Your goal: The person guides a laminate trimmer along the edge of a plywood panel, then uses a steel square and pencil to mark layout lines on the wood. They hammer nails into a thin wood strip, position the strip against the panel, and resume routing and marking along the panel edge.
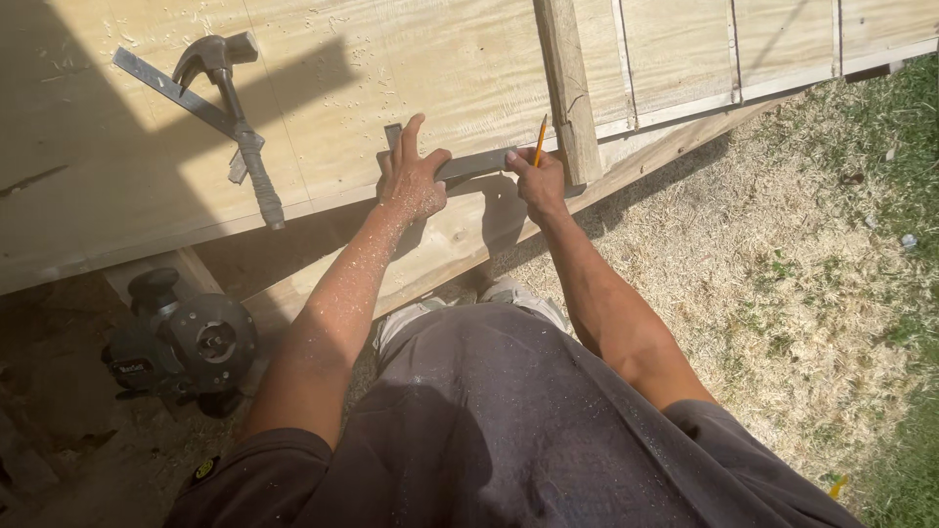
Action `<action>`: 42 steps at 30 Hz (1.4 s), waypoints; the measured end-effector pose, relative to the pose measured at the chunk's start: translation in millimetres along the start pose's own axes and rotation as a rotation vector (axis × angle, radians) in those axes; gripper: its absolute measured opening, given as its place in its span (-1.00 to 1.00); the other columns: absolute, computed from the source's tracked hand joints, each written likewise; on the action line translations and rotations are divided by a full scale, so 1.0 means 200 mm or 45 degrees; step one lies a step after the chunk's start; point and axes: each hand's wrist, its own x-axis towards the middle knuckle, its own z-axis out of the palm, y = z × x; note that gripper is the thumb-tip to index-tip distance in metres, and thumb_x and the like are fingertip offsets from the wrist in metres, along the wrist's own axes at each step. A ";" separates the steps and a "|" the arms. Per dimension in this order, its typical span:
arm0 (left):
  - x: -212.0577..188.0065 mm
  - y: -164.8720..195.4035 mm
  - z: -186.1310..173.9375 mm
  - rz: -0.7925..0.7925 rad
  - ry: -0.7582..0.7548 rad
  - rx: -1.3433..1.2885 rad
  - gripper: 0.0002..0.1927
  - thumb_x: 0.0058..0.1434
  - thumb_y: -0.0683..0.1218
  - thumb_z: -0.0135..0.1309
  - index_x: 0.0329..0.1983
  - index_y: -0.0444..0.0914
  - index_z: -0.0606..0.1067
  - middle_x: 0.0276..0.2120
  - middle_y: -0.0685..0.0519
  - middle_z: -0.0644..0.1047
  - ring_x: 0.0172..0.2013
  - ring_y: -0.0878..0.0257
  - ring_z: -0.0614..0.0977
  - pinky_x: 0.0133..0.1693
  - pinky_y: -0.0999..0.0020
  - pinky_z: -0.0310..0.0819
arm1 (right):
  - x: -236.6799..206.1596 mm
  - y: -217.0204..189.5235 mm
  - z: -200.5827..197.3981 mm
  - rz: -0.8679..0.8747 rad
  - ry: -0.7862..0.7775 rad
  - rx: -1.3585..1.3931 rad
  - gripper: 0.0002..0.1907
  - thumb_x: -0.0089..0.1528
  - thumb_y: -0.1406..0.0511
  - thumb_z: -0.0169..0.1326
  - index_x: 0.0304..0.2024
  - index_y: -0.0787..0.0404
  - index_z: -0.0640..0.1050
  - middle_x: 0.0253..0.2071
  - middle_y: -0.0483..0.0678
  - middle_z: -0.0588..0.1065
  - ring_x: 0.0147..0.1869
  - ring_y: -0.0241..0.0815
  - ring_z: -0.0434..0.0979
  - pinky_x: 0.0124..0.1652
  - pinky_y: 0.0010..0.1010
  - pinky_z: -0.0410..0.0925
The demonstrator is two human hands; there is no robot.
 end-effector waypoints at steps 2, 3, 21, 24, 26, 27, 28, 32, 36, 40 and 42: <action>0.01 0.07 0.03 -0.085 0.085 -0.055 -0.60 0.04 -0.08 0.35 -0.01 -0.05 0.61 0.46 -0.07 -0.17 0.45 -0.15 -0.04 0.31 -0.15 0.00 | 0.05 -0.03 -0.02 -0.015 0.011 -0.035 -0.67 0.18 0.26 0.31 -0.11 0.36 0.58 -0.36 -0.04 0.61 -0.58 -0.43 0.31 -0.59 -0.53 0.21; 0.01 0.10 0.05 -0.129 0.140 -0.138 -0.63 0.07 -0.03 0.36 -0.02 -0.06 0.62 0.48 -0.09 -0.19 0.47 -0.16 -0.03 0.32 -0.10 0.03 | 0.07 -0.04 -0.02 -0.019 0.015 -0.061 -0.66 0.18 0.26 0.32 -0.11 0.37 0.59 -0.35 -0.04 0.61 -0.56 -0.43 0.34 -0.57 -0.53 0.22; 0.30 0.20 0.08 -1.107 0.271 -0.283 0.16 -0.18 0.14 0.57 0.32 -0.27 0.06 0.16 -0.22 0.28 0.24 -0.10 0.32 0.32 0.01 0.12 | 0.18 -0.05 0.00 0.119 0.091 0.039 -0.75 0.21 0.33 0.24 -0.16 0.39 0.54 -0.32 0.05 0.60 -0.28 -0.20 0.67 -0.31 -0.41 0.51; 0.30 0.18 0.05 -1.133 0.130 -0.318 0.12 -0.12 0.15 0.55 0.33 -0.24 0.08 0.16 -0.19 0.27 0.22 -0.08 0.34 0.29 0.04 0.22 | 0.19 -0.06 -0.03 0.044 0.104 -0.105 -0.71 0.20 0.31 0.26 -0.14 0.41 0.58 -0.34 0.01 0.63 -0.28 -0.22 0.69 -0.29 -0.44 0.52; 0.30 0.17 0.05 -1.112 0.145 -0.373 0.11 -0.12 0.11 0.55 0.32 -0.25 0.08 0.15 -0.18 0.26 0.20 -0.07 0.37 0.25 0.10 0.32 | 0.18 -0.08 -0.04 0.012 0.135 -0.309 -0.69 0.18 0.27 0.28 -0.13 0.37 0.61 -0.36 -0.02 0.64 -0.29 -0.23 0.69 -0.27 -0.43 0.52; 0.29 0.17 0.06 -1.091 0.195 -0.408 0.11 -0.14 0.08 0.56 0.30 -0.26 0.07 0.14 -0.18 0.25 0.18 -0.06 0.38 0.22 0.14 0.36 | 0.18 -0.09 -0.04 -0.002 0.150 -0.452 -0.68 0.18 0.24 0.29 -0.13 0.34 0.63 -0.37 -0.02 0.64 -0.29 -0.24 0.69 -0.27 -0.42 0.51; 0.29 0.16 0.06 -1.066 0.245 -0.441 0.10 -0.16 0.05 0.57 0.28 -0.27 0.07 0.13 -0.18 0.25 0.16 -0.04 0.40 0.20 0.19 0.40 | 0.18 -0.10 -0.04 -0.016 0.167 -0.594 -0.68 0.17 0.22 0.30 -0.13 0.31 0.65 -0.37 -0.03 0.64 -0.29 -0.25 0.68 -0.26 -0.40 0.50; 0.29 0.13 0.10 -0.989 0.329 -0.352 0.02 -0.16 0.01 0.57 0.21 -0.26 0.13 0.08 -0.17 0.32 0.13 -0.06 0.46 0.18 0.14 0.42 | 0.14 -0.09 -0.02 -0.117 0.216 -0.856 -0.67 0.16 0.18 0.34 -0.18 0.29 0.65 -0.38 0.07 0.61 -0.30 -0.07 0.63 -0.23 -0.23 0.44; 0.30 0.12 0.12 -0.964 0.368 -0.333 0.01 -0.18 -0.02 0.58 0.19 -0.25 0.13 0.06 -0.19 0.33 0.11 -0.08 0.47 0.16 0.12 0.43 | 0.06 0.02 -0.05 -0.328 0.261 -0.902 -0.70 0.17 0.24 0.32 -0.12 0.26 0.63 -0.33 0.07 0.60 -0.25 0.05 0.64 -0.18 -0.18 0.44; 0.30 0.11 0.14 -0.930 0.393 -0.332 0.05 -0.21 -0.01 0.60 0.20 -0.28 0.12 0.03 -0.22 0.35 0.09 -0.11 0.48 0.14 0.10 0.43 | 0.01 0.14 -0.13 -0.734 0.151 -0.869 -0.60 0.22 0.35 0.26 0.12 0.17 0.54 -0.10 0.09 0.56 -0.05 0.07 0.63 -0.04 -0.22 0.47; 0.30 0.12 0.15 -0.932 0.394 -0.315 0.04 -0.21 0.00 0.60 0.18 -0.28 0.14 0.03 -0.22 0.36 0.08 -0.12 0.48 0.14 0.09 0.43 | 0.00 0.17 -0.17 -0.780 0.037 -1.026 -0.43 0.15 0.42 0.24 0.23 0.12 0.48 0.03 0.11 0.51 0.03 0.11 0.58 0.00 -0.20 0.46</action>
